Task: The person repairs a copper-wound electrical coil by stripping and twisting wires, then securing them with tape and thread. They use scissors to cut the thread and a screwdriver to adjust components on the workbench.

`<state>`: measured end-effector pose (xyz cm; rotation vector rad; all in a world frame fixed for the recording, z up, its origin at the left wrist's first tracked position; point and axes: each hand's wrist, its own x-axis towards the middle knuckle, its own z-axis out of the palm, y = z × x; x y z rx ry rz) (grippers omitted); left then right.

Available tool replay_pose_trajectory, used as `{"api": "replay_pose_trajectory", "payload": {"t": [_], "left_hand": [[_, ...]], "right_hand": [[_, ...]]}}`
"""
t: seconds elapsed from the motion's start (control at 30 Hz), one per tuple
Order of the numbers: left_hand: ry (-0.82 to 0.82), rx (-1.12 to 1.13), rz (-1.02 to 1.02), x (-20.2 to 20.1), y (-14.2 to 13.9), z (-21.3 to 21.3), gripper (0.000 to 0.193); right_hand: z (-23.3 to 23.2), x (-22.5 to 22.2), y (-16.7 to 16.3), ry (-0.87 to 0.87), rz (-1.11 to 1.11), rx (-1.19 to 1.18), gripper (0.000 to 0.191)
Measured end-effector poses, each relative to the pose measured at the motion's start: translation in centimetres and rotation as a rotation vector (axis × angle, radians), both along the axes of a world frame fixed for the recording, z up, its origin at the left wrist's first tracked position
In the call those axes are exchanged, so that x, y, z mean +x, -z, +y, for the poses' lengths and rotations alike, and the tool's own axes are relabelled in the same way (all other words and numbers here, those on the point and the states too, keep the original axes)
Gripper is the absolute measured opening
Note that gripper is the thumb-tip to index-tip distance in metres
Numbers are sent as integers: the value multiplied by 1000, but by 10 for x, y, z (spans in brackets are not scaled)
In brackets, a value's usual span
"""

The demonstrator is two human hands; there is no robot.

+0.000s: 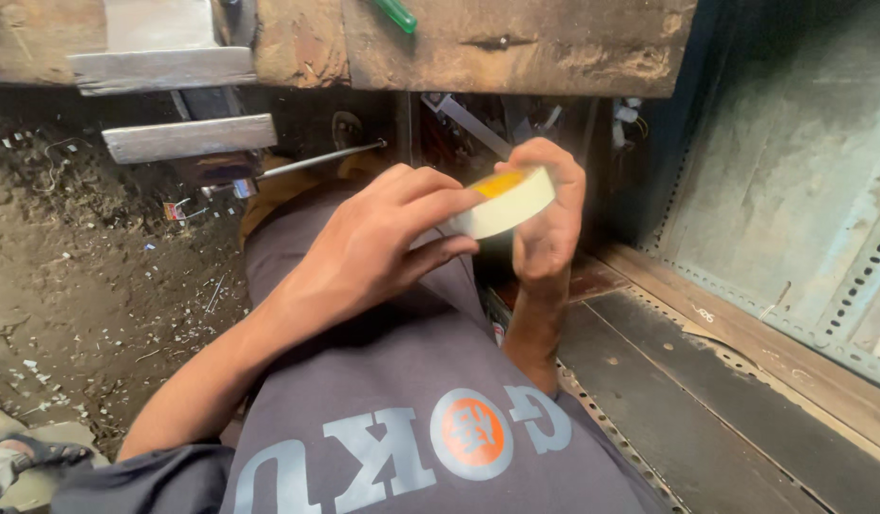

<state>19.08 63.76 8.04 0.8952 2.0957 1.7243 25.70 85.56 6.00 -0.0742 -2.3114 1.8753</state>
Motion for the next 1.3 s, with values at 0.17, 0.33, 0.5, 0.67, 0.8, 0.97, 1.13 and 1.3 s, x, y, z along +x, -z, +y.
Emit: {"api": "replay_pose_trajectory", "payload": {"t": [0.17, 0.33, 0.5, 0.67, 0.8, 0.97, 1.13, 1.3], "left_hand": [[-152, -53, 158, 1, -17, -29, 46], [-161, 7, -47, 7, -11, -37, 82], [-136, -1, -212, 13, -1, -37, 102], [-165, -72, -92, 15, 6, -31, 103], [-181, -122, -35, 18, 7, -28, 101], [-137, -227, -94, 18, 12, -25, 98], [-328, 21, 412, 13, 22, -31, 75], [-323, -372, 274, 10, 35, -28, 51]], "right_hand": [[-10, -11, -4, -188, 15, 109, 57], [-37, -8, -6, -220, -41, -35, 53], [-46, -14, -23, -213, -127, 70, 52], [-52, -16, -37, -215, -67, 427, 38], [-50, -20, -37, -157, -111, 341, 27], [-39, -24, -27, -230, -104, 449, 17], [-37, -29, -17, -250, -171, 110, 9], [-36, -24, -12, -251, -187, 219, 10]]}}
